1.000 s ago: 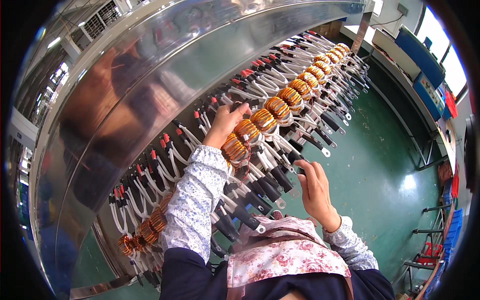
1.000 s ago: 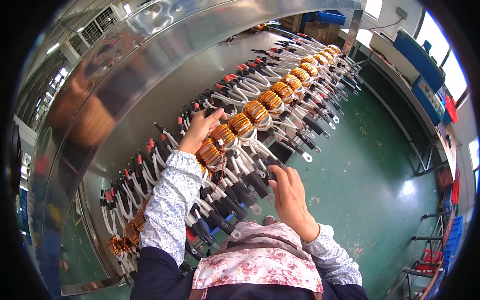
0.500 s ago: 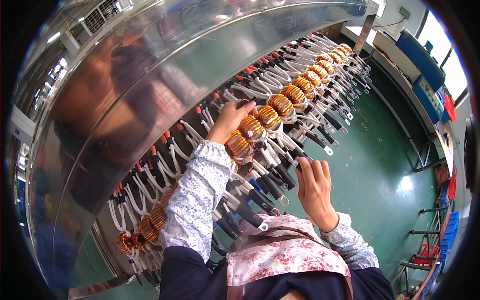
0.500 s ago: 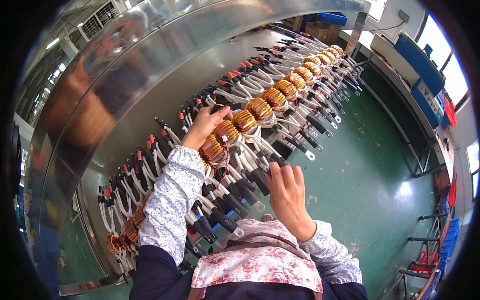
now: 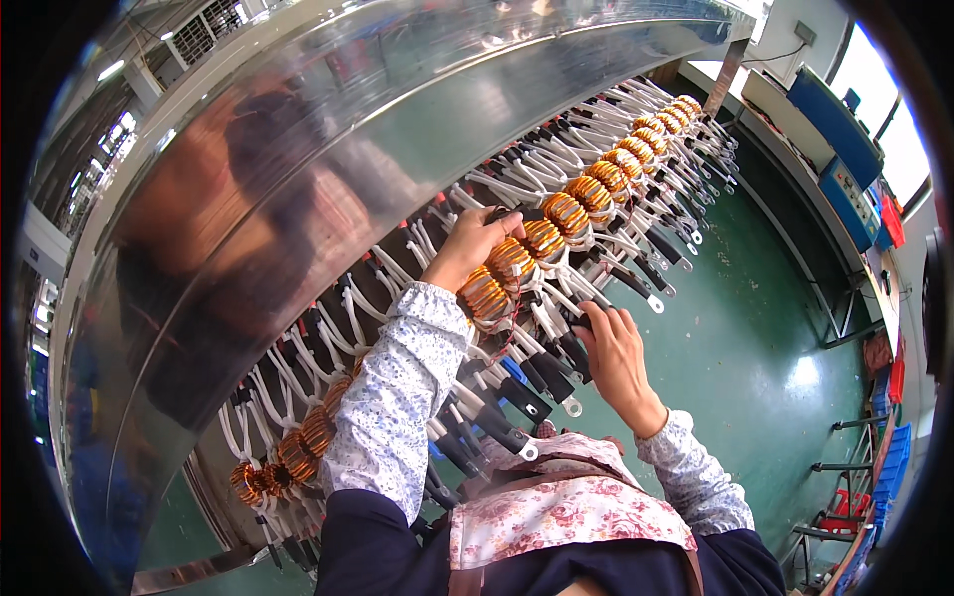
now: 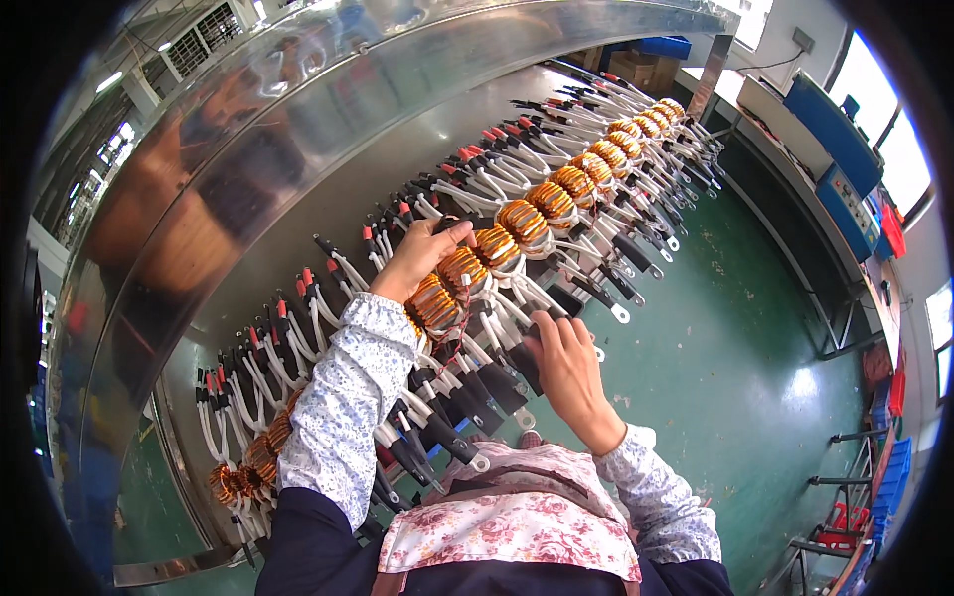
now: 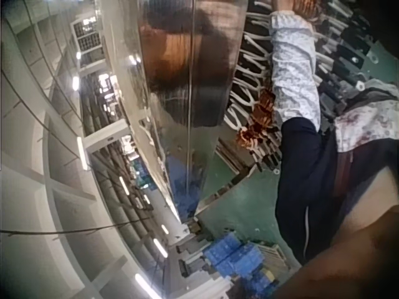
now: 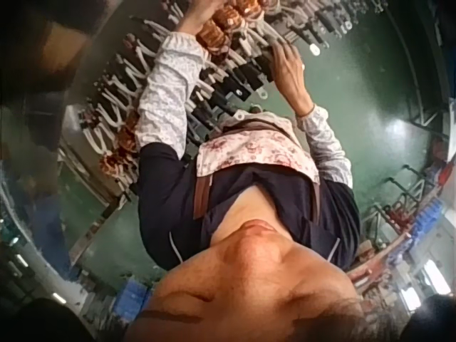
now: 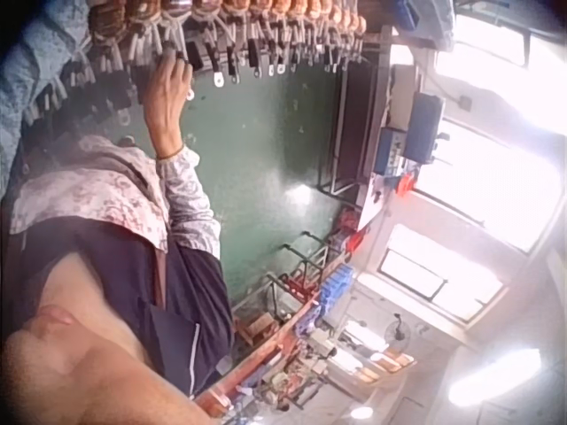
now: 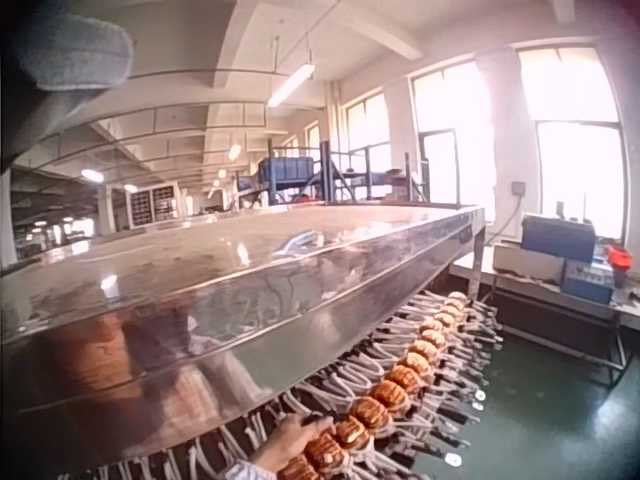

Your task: The person is assembling electrical components on a factory line. They repeatedly pick up small black cylindrical parts and attach them to the ends of copper-wound coils mounted on a rack. The person handles the components one by one, sliding the black parts onto the white insulated leads of the coils.

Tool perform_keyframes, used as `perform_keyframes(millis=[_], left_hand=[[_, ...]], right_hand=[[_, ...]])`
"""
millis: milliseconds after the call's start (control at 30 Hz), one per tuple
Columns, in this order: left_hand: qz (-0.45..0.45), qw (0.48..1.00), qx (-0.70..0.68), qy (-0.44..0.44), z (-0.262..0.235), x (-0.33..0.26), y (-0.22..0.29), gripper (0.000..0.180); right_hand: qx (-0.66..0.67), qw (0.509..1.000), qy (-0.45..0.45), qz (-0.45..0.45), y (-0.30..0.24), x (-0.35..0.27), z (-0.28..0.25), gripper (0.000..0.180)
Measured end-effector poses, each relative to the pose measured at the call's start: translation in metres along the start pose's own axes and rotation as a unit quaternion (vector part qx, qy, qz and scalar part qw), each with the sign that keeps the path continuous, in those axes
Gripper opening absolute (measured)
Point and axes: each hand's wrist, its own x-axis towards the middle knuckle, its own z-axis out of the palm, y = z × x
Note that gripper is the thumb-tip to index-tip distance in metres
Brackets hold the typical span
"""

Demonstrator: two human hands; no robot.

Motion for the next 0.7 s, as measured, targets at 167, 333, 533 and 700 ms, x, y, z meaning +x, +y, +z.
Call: perform_keyframes(millis=[167, 333, 533, 700], left_hand=[[0.014, 1.0, 0.023, 0.003, -0.001, -0.001, 0.004, 0.028], [-0.007, 1.0, -0.025, -0.008, -0.003, 0.0, 0.001, 0.025], [0.018, 1.0, -0.015, 0.002, 0.003, -0.003, 0.004, 0.026], [0.072, 0.997, 0.035, -0.002, 0.015, -0.015, 0.036, 0.026]], right_hand=[[0.053, 0.986, 0.157, -0.007, -0.01, -0.007, -0.01, 0.028], [0.103, 0.979, 0.17, 0.035, -0.009, -0.001, -0.002, 0.025], [0.152, 0.968, 0.193, 0.053, -0.011, -0.005, -0.003, 0.024], [0.153, 0.971, 0.176, 0.05, -0.006, -0.005, -0.009, 0.026]])
